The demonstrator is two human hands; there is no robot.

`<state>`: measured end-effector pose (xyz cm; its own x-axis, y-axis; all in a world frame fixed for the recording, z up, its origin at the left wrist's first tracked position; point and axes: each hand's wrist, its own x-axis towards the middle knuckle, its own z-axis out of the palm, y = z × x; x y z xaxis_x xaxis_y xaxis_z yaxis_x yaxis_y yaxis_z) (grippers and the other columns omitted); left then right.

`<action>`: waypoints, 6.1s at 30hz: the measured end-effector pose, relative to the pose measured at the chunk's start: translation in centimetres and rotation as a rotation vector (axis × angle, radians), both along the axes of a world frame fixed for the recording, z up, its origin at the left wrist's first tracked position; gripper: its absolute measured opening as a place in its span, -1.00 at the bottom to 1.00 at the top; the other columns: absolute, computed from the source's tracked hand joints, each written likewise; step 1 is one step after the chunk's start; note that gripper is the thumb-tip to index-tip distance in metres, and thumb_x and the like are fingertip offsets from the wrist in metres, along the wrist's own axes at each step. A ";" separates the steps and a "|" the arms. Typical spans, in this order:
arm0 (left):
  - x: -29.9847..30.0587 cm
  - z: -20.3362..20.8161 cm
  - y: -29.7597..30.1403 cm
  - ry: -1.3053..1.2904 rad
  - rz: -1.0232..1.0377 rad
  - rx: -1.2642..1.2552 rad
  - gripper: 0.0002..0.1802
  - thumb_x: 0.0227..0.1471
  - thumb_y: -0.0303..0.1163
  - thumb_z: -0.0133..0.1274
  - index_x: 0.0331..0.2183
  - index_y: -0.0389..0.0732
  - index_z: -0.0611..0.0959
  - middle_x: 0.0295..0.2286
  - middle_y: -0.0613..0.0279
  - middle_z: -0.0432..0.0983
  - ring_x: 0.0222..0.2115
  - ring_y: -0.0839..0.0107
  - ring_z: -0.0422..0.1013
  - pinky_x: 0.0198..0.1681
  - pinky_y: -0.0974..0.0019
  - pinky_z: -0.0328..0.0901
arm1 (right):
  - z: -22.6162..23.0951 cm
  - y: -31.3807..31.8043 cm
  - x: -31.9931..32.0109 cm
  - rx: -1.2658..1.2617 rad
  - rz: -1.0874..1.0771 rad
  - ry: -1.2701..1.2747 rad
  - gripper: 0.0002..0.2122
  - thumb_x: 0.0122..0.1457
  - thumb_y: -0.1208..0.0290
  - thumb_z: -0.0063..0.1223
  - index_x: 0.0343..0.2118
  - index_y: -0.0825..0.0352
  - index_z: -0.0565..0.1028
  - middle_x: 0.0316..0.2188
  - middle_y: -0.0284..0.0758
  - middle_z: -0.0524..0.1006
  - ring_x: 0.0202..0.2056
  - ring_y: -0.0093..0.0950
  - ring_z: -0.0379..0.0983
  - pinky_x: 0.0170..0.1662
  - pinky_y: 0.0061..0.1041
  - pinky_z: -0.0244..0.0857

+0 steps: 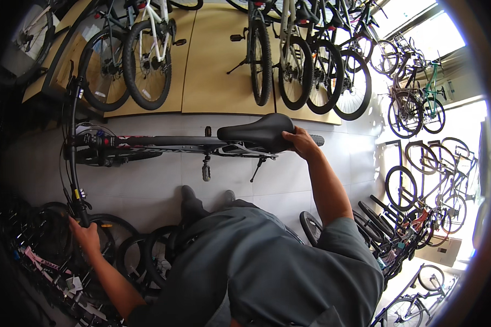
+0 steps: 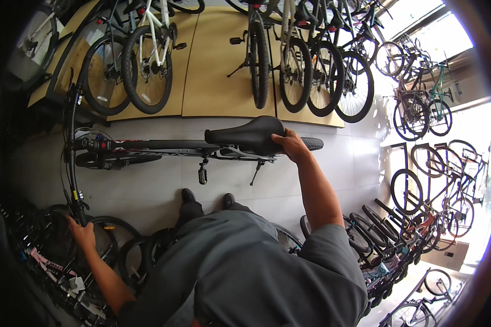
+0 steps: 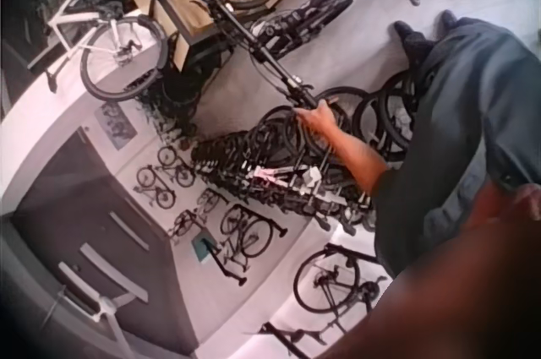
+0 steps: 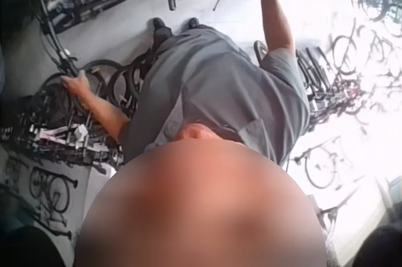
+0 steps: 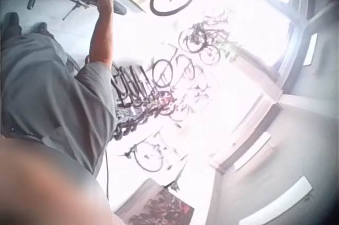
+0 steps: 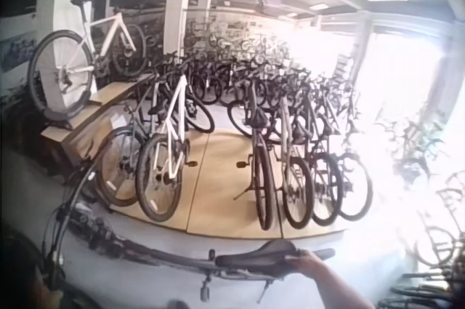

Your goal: The person moves several bicycles within a bike shop, lifting and repositioning them from one area to another. The person handles the bikes by the handlebars and frames, shifting them between display stands and floor positions.

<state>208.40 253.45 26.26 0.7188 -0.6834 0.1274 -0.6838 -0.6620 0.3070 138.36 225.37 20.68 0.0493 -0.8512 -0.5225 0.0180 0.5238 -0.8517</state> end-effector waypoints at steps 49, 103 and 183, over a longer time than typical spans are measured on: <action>-33.8 2.0 -0.8 0.194 0.261 0.230 -0.54 -0.06 -0.12 0.28 -0.27 -0.30 0.58 -0.40 -0.08 0.55 -0.34 -0.02 0.51 -0.33 -0.01 0.38 | -1.3 -12.9 -11.6 0.189 1.467 1.114 -0.29 0.14 -0.36 -0.06 -0.40 0.41 0.61 -0.54 -0.24 0.54 -0.47 -0.41 0.40 -0.24 -0.31 0.32; -21.5 15.7 -27.8 -0.362 -0.997 0.150 -0.75 -0.42 -0.40 0.28 -0.57 -0.14 0.54 -0.58 0.24 0.53 -0.49 0.08 0.49 -0.43 0.04 0.34 | -16.5 2.6 -13.2 -0.031 1.192 1.051 -0.58 0.03 0.13 0.10 -0.30 0.50 0.60 -0.24 0.10 0.59 -0.18 -0.03 0.56 -0.09 -0.17 0.44; -5.2 16.1 -83.9 -0.275 -0.972 0.154 -0.71 -0.25 -0.26 0.29 -0.35 -0.07 0.76 -0.39 0.01 0.65 -0.32 0.02 0.58 -0.16 0.03 0.45 | 4.1 -2.2 7.4 0.597 -0.483 1.322 -0.39 0.19 -0.11 0.02 -0.10 0.50 0.51 -0.13 0.08 0.55 -0.07 0.05 0.46 0.02 -0.13 0.32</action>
